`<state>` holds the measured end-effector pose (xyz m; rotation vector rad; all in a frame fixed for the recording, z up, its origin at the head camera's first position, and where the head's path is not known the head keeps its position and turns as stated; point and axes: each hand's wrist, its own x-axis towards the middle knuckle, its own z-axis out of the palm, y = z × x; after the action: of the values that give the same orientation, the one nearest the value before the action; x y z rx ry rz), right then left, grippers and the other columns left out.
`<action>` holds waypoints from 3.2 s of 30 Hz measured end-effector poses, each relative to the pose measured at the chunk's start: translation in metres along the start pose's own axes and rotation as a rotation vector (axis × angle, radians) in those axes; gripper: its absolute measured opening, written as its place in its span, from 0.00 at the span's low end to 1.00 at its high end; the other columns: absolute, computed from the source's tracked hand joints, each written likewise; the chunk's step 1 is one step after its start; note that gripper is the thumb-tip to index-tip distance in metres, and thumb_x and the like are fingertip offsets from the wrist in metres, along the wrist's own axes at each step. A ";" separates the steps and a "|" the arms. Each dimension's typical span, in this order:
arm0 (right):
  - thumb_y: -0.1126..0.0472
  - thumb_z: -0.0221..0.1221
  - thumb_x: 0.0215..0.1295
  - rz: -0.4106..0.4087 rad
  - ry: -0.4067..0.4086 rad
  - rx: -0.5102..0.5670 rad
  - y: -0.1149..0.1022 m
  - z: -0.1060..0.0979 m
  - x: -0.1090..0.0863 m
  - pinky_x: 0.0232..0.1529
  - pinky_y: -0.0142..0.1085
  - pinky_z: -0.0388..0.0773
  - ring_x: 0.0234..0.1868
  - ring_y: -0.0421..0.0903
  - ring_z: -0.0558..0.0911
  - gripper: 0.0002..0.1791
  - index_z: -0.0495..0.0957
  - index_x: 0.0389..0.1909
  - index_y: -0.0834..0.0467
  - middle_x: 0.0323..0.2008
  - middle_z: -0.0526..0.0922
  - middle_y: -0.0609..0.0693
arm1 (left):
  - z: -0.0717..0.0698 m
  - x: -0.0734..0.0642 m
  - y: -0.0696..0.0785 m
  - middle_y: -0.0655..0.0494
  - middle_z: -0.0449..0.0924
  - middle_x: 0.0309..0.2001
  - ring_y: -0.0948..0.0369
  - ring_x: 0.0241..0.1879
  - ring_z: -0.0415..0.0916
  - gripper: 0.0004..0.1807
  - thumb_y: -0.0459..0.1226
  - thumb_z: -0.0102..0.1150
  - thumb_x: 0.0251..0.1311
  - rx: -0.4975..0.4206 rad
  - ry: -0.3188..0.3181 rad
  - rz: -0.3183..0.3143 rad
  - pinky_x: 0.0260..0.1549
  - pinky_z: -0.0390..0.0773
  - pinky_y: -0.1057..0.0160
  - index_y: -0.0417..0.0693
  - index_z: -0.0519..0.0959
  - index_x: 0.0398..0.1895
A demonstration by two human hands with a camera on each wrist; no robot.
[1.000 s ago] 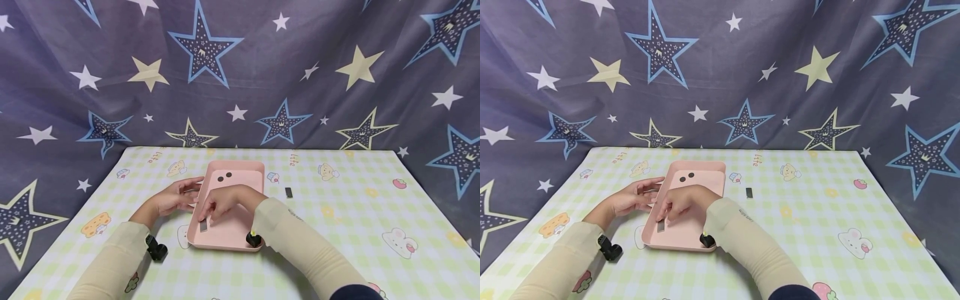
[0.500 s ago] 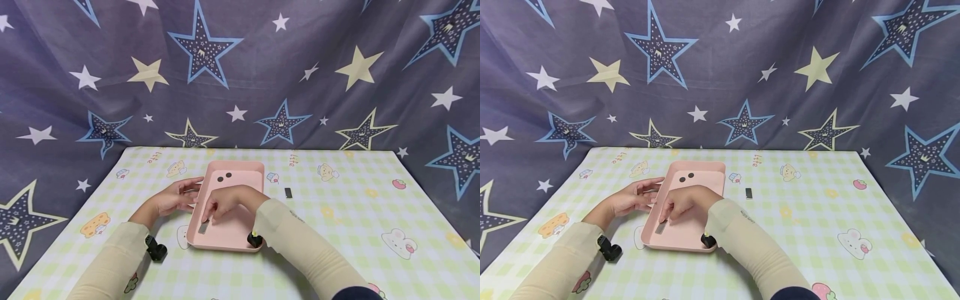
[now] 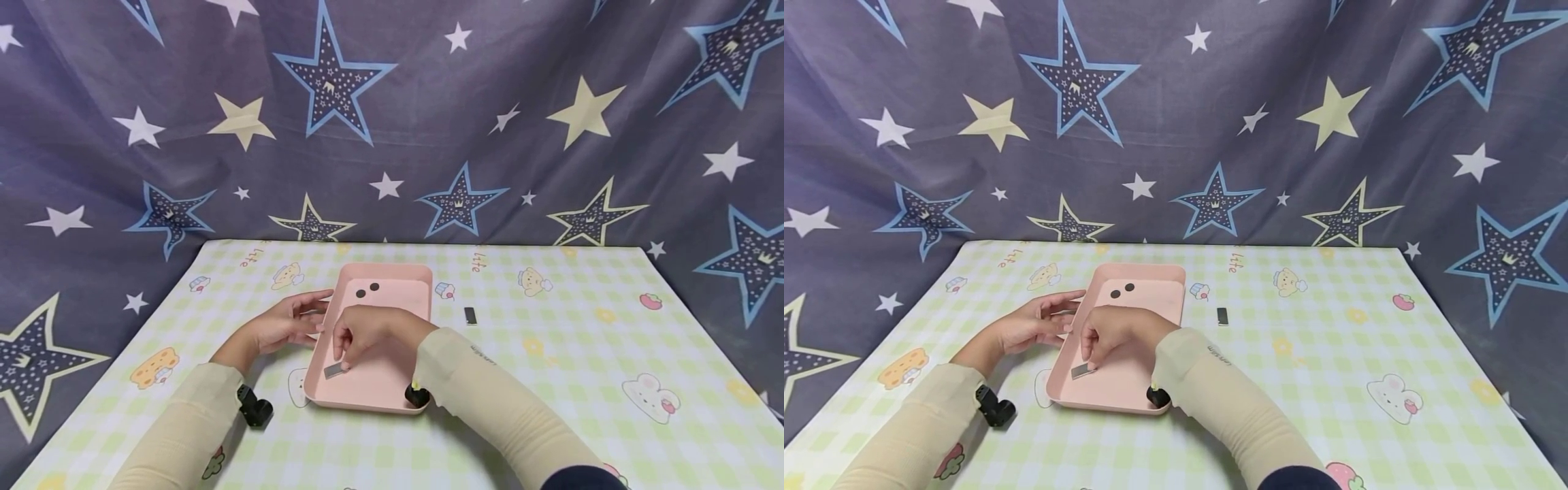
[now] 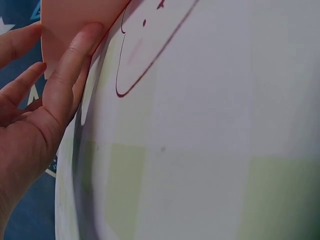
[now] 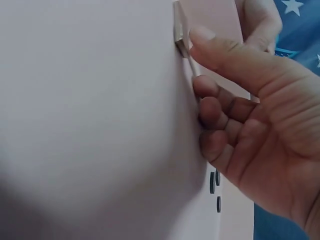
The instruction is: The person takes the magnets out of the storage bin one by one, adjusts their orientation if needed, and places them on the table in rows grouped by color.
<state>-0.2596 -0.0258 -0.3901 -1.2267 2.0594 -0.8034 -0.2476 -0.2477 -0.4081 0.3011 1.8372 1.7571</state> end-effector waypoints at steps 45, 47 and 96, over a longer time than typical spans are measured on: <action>0.77 0.62 0.57 0.150 -0.019 0.261 -0.003 -0.021 -0.027 0.37 0.48 0.84 0.29 0.58 0.86 0.05 0.84 0.29 0.66 0.26 0.85 0.63 | -0.001 0.000 -0.002 0.32 0.51 0.71 0.52 0.60 0.71 0.44 0.24 0.57 0.61 0.016 -0.006 0.009 0.48 0.79 0.46 0.41 0.46 0.77; 0.79 0.61 0.56 0.146 0.005 0.256 -0.003 -0.023 -0.030 0.35 0.47 0.84 0.28 0.55 0.86 0.07 0.84 0.29 0.66 0.25 0.85 0.61 | -0.001 0.000 -0.001 0.31 0.51 0.71 0.51 0.60 0.71 0.44 0.25 0.57 0.60 0.020 -0.003 0.009 0.48 0.79 0.46 0.41 0.47 0.77; 0.72 0.64 0.58 -0.077 0.440 0.227 0.019 -0.032 -0.124 0.34 0.35 0.82 0.30 0.43 0.82 0.05 0.84 0.36 0.69 0.30 0.85 0.52 | 0.009 -0.004 -0.001 0.31 0.55 0.70 0.52 0.59 0.73 0.40 0.24 0.54 0.61 0.050 0.064 0.044 0.41 0.82 0.48 0.36 0.50 0.76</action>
<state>-0.2449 0.0992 -0.3607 -1.0771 2.1854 -1.4048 -0.2394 -0.2418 -0.4077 0.3103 1.9358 1.7710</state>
